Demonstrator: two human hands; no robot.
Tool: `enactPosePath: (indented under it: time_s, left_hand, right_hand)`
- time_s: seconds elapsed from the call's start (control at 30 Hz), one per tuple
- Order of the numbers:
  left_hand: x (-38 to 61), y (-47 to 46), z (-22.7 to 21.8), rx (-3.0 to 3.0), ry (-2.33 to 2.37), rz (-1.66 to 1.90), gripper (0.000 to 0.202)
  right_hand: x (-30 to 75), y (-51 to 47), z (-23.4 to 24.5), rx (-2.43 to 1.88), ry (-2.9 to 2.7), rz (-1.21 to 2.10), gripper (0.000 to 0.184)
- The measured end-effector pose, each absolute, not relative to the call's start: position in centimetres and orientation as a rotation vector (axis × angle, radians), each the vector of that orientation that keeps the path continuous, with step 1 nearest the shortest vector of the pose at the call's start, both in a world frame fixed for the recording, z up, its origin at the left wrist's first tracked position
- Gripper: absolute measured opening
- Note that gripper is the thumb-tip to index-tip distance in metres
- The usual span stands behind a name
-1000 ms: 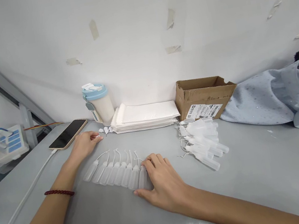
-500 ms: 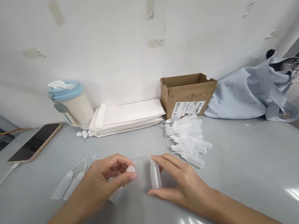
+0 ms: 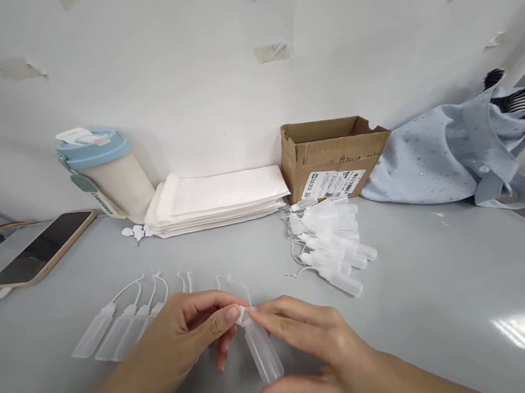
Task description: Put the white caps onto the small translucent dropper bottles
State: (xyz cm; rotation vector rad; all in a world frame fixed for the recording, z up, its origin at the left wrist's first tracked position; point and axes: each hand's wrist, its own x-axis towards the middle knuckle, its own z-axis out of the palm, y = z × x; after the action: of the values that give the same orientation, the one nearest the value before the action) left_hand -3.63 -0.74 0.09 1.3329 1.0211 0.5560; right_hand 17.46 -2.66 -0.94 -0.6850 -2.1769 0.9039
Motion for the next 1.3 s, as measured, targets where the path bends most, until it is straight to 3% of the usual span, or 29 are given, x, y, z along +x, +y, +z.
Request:
enactPosePath:
  time_s: [0.23, 0.53, 0.67, 0.8, 1.03, 1.3]
  left_hand:
    - [-4.4, -0.3, 0.1, 1.288, 0.972, 0.436, 0.028]
    - [-4.6, -0.1, 0.5, 1.380, 1.078, 0.413, 0.016]
    - [-4.4, -0.2, 0.8, 1.365, 1.104, 0.472, 0.023]
    - [-4.3, -0.5, 0.6, 1.334, 1.074, 0.530, 0.023]
    - [-4.2, -0.8, 0.0, 1.400, 1.078, 0.533, 0.017]
    - [-4.1, -0.6, 0.4, 1.409, 0.973, 0.644, 0.010]
  right_hand:
    - [17.6, -2.6, -0.2, -0.685, -2.206, 0.927, 0.051]
    - [18.6, -3.2, -1.3, -0.664, -2.504, 0.103, 0.035]
    - [18.5, -3.3, -2.0, -0.653, -2.451, 0.047, 0.041]
    - [17.9, -3.2, -1.8, -0.690, -2.285, 0.321, 0.045]
    - [17.1, -3.4, -1.1, -1.022, -1.773, 1.334, 0.023]
    - [17.2, -2.5, -1.3, -1.019, -1.352, 1.852, 0.022]
